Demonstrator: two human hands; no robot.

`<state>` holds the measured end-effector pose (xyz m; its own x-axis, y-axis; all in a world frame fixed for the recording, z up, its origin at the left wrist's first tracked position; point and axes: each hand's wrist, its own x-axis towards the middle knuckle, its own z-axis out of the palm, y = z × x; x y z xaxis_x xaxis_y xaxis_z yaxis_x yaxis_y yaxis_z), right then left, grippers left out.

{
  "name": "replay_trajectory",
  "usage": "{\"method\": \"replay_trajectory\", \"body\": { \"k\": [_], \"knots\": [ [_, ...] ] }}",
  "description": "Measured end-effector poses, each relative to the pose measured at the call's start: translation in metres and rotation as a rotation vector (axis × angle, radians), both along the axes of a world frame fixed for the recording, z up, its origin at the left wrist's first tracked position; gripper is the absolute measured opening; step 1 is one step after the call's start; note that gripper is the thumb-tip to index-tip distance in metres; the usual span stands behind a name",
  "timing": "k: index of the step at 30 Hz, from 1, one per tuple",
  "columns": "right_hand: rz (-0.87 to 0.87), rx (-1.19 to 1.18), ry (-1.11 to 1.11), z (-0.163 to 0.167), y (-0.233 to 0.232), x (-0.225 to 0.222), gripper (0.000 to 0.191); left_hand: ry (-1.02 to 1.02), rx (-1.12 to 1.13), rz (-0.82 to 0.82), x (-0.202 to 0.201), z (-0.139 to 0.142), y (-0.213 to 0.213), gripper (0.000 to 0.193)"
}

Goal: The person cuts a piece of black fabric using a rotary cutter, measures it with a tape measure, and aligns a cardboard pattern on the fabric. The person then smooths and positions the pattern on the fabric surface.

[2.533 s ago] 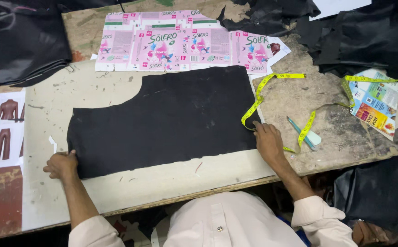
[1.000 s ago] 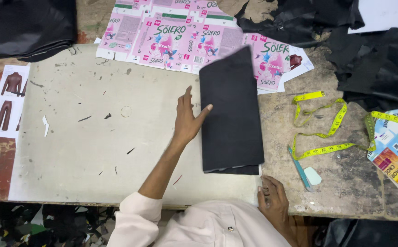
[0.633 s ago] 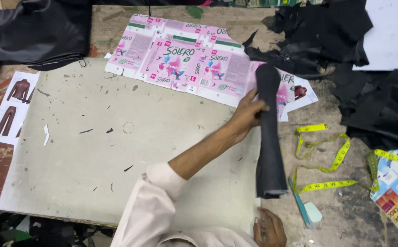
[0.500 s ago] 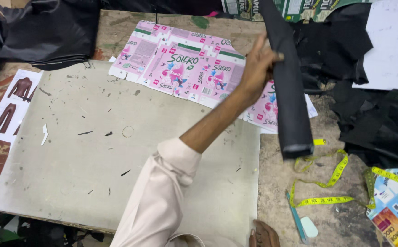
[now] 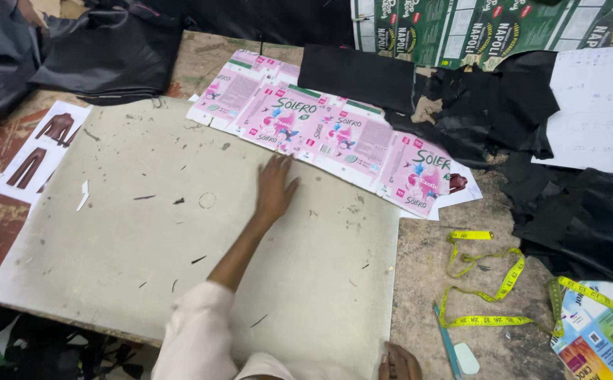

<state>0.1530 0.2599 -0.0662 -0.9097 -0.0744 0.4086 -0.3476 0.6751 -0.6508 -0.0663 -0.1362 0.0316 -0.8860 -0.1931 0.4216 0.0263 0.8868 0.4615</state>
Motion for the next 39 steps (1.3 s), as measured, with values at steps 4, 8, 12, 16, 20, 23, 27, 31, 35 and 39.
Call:
{"method": "replay_trajectory", "body": {
  "k": [4,8,12,16,20,23,27,31,35,39],
  "knots": [
    [-0.065,0.035,0.041,0.011,-0.005,0.024,0.025,-0.313,-0.027,0.506,0.192,-0.027,-0.071,0.075],
    [-0.124,0.080,-0.011,0.008,-0.009,0.038,0.024,-0.285,-0.003,0.842,0.366,-0.047,-0.116,0.079],
    [-0.048,0.060,-0.021,0.005,-0.013,0.035,0.023,-0.080,0.394,1.050,0.469,-0.100,-0.122,0.081],
    [0.014,0.099,0.006,0.010,-0.030,0.044,0.027,-0.675,0.861,0.953,0.518,-0.164,-0.066,0.089],
    [0.226,0.118,0.006,0.011,-0.069,0.086,0.026,-0.920,0.879,0.582,0.568,-0.211,0.014,0.084],
    [0.529,0.156,0.110,-0.005,-0.111,0.134,0.021,-0.925,0.924,0.503,0.613,-0.218,0.028,0.069],
    [0.884,0.591,-0.390,-0.052,-0.170,0.200,0.023,-0.923,0.973,0.566,0.700,-0.213,-0.008,0.061],
    [1.253,1.040,-0.758,-0.099,-0.208,0.267,0.028,-0.734,0.740,0.753,0.830,-0.223,-0.040,0.061],
    [1.350,1.150,-0.816,-0.140,-0.253,0.339,0.029,-0.631,1.025,1.076,0.947,-0.246,-0.057,0.057],
    [1.025,1.004,-0.875,-0.165,-0.298,0.370,0.029,-0.447,1.208,1.249,0.998,-0.270,-0.048,0.046]
  ]
}}
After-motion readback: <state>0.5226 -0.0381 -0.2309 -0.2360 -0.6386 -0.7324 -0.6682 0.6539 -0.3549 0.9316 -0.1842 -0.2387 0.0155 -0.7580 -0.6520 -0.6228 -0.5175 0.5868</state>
